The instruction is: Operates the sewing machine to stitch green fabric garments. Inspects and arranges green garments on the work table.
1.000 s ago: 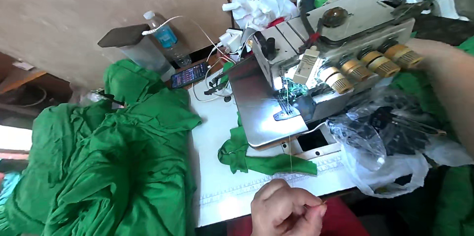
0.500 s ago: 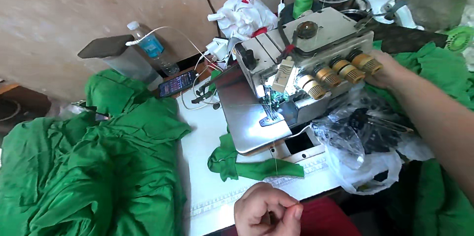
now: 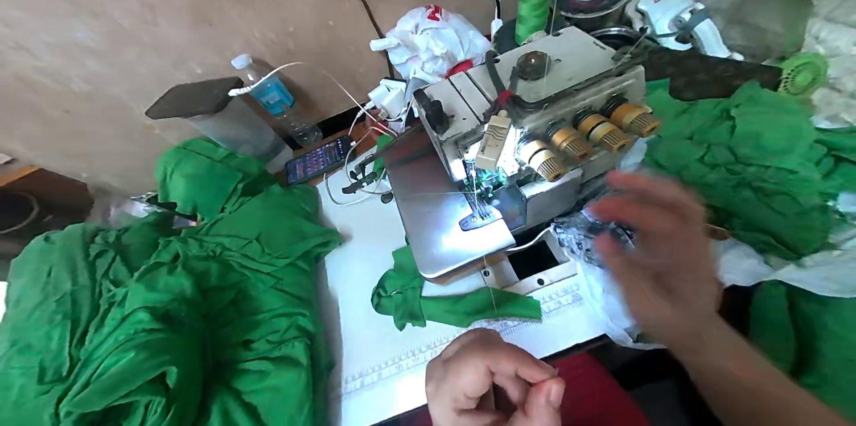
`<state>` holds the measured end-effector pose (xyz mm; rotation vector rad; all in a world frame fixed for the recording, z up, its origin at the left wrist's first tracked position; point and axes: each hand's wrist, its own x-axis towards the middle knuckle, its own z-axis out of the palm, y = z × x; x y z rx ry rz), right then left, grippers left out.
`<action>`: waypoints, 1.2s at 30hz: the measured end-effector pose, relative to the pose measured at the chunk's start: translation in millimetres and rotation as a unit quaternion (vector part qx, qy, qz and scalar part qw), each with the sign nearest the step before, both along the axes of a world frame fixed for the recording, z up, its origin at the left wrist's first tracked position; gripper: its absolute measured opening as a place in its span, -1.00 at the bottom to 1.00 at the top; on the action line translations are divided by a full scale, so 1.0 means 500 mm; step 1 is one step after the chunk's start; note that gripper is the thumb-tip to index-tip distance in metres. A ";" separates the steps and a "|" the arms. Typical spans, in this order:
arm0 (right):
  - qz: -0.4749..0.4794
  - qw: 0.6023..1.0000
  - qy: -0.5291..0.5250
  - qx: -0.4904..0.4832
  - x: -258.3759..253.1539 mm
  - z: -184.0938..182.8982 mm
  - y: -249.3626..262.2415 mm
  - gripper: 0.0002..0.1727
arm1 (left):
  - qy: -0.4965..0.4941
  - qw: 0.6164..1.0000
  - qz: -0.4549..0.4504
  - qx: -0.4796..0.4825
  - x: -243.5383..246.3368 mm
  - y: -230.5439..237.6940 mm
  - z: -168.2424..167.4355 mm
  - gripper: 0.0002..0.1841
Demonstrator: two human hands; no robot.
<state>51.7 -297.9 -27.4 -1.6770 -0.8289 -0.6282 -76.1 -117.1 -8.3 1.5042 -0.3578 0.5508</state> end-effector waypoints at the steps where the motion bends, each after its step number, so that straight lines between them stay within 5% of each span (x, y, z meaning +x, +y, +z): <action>1: 0.034 0.998 -0.029 -0.035 -0.022 -0.009 0.032 -0.71 | -0.003 1.000 -0.014 -0.002 0.001 -0.005 0.004 -0.87; 6: 0.190 0.975 -0.059 -0.098 -0.037 -0.044 0.082 -0.70 | -0.003 0.999 -0.038 -0.030 0.005 -0.014 0.007 -0.89; 11: 0.100 0.989 -0.075 -0.075 -0.030 -0.083 0.076 -0.72 | -0.019 0.992 0.118 0.029 0.072 0.021 -0.003 -0.91; 16: -0.033 0.996 -0.085 -0.005 -0.023 -0.143 0.096 -0.77 | 0.051 0.932 0.290 0.210 0.195 0.067 0.004 -0.88; 21: -0.053 0.995 -0.079 -0.002 -0.021 -0.166 0.095 -0.81 | 0.153 0.903 0.308 0.258 0.235 0.059 0.019 -0.95; 36: -0.019 0.999 -0.050 0.010 -0.023 -0.169 0.098 -0.83 | 0.131 0.867 0.356 0.324 0.249 0.041 -0.005 -0.92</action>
